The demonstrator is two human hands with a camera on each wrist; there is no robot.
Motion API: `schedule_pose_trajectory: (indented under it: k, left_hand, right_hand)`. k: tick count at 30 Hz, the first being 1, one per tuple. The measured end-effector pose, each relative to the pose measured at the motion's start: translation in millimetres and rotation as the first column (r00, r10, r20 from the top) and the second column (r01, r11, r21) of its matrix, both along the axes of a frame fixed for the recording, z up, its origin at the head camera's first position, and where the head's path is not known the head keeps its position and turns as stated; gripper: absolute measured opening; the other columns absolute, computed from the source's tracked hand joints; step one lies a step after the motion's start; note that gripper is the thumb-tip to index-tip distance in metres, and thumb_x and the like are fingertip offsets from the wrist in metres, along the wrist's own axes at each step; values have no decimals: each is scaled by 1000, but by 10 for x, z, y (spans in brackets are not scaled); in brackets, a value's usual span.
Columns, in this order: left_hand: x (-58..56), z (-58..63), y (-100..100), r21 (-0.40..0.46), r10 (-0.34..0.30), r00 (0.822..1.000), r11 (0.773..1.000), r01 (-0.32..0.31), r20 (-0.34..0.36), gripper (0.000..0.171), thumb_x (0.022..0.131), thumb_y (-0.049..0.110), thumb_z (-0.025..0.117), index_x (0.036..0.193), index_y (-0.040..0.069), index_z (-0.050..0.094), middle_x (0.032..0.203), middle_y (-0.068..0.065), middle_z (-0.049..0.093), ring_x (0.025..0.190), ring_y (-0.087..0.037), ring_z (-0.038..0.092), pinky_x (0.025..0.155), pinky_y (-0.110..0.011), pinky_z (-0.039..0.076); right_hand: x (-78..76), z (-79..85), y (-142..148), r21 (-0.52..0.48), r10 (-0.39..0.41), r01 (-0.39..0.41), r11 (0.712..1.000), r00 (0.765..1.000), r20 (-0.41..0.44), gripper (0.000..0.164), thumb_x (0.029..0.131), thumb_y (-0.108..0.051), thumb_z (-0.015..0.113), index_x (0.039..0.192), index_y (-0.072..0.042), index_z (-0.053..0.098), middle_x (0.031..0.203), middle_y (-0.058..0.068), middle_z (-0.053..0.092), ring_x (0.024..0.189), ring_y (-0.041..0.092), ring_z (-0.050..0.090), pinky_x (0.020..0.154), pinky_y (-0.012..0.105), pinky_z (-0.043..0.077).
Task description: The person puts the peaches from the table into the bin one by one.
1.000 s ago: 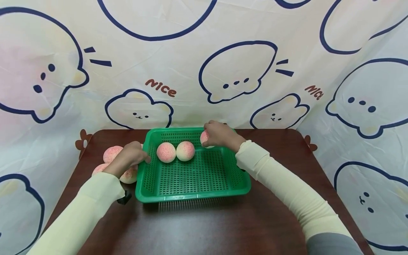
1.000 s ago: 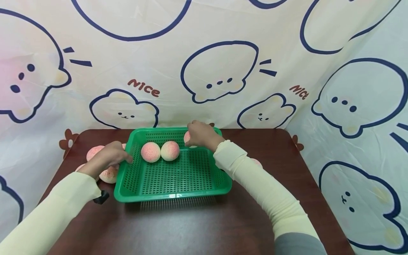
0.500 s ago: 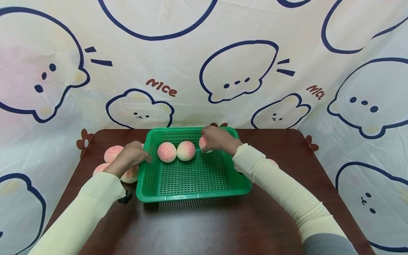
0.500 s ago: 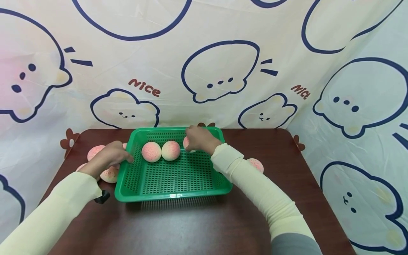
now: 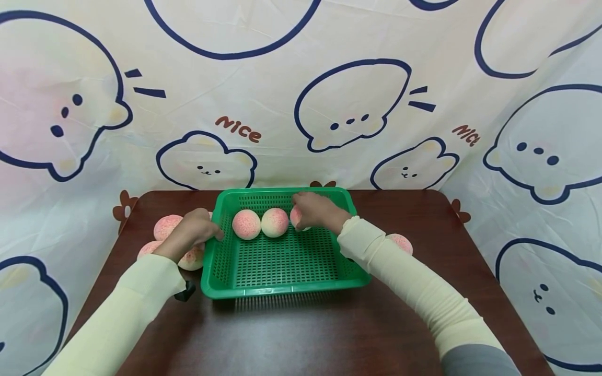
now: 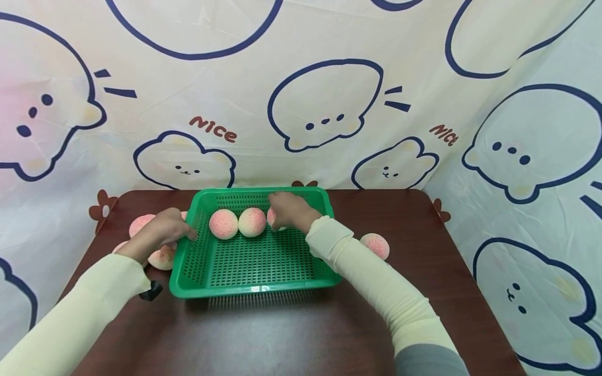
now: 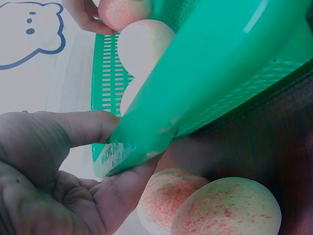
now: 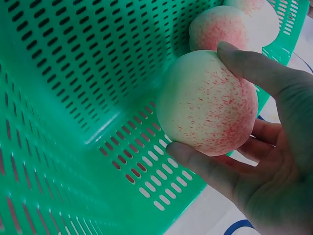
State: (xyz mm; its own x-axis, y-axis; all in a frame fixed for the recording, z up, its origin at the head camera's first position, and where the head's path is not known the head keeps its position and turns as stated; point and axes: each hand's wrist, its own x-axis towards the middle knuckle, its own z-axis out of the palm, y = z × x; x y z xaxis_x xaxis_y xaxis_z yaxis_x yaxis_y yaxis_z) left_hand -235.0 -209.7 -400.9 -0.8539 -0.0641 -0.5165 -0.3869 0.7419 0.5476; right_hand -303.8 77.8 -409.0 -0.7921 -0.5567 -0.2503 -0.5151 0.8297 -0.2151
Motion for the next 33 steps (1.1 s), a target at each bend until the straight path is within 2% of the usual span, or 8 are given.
schedule_pose_trajectory:
  k: [9,16,21,28,33]
  left_hand:
    - [-5,9,0,-8,3,1000,1000,-3,13,17,87,5,70,95,-8,63,77,-14,64,58,-16,60,57,-30,53]
    - [2,13,14,-23,1,1000,1000,0,1,14,87,5,70,91,-7,64,76,-14,64,59,-17,61,59,-31,55]
    - [-2,21,-1,-31,0,1000,1000,1,9,12,86,6,69,85,-4,63,68,-9,59,55,-16,56,55,-30,51]
    - [17,22,0,-6,8,1000,1000,-8,13,15,87,5,69,93,-7,61,80,-15,64,63,-18,62,61,-32,56]
    - [3,3,0,-10,12,1000,1000,-12,14,12,87,5,69,88,-4,62,70,-10,60,56,-16,56,56,-30,51]
  right_hand:
    - [12,-83,-48,71,12,-11,997,1000,-19,65,83,-27,86,139,-10,58,139,13,54,121,28,55,95,42,54]
    - [17,-124,-48,39,-6,6,999,1000,2,60,82,-22,87,135,-13,61,140,16,48,120,32,52,88,44,56]
    - [14,-153,-59,41,-9,9,999,1000,6,63,80,-22,89,136,-13,60,140,16,47,121,32,50,90,45,55]
    - [27,-191,-55,32,-24,23,999,999,24,70,79,-25,90,141,-14,58,143,15,47,123,32,47,93,47,54]
    - [36,-214,-57,28,-17,16,999,999,27,70,80,-24,89,141,-12,57,144,16,46,125,34,45,92,46,55]
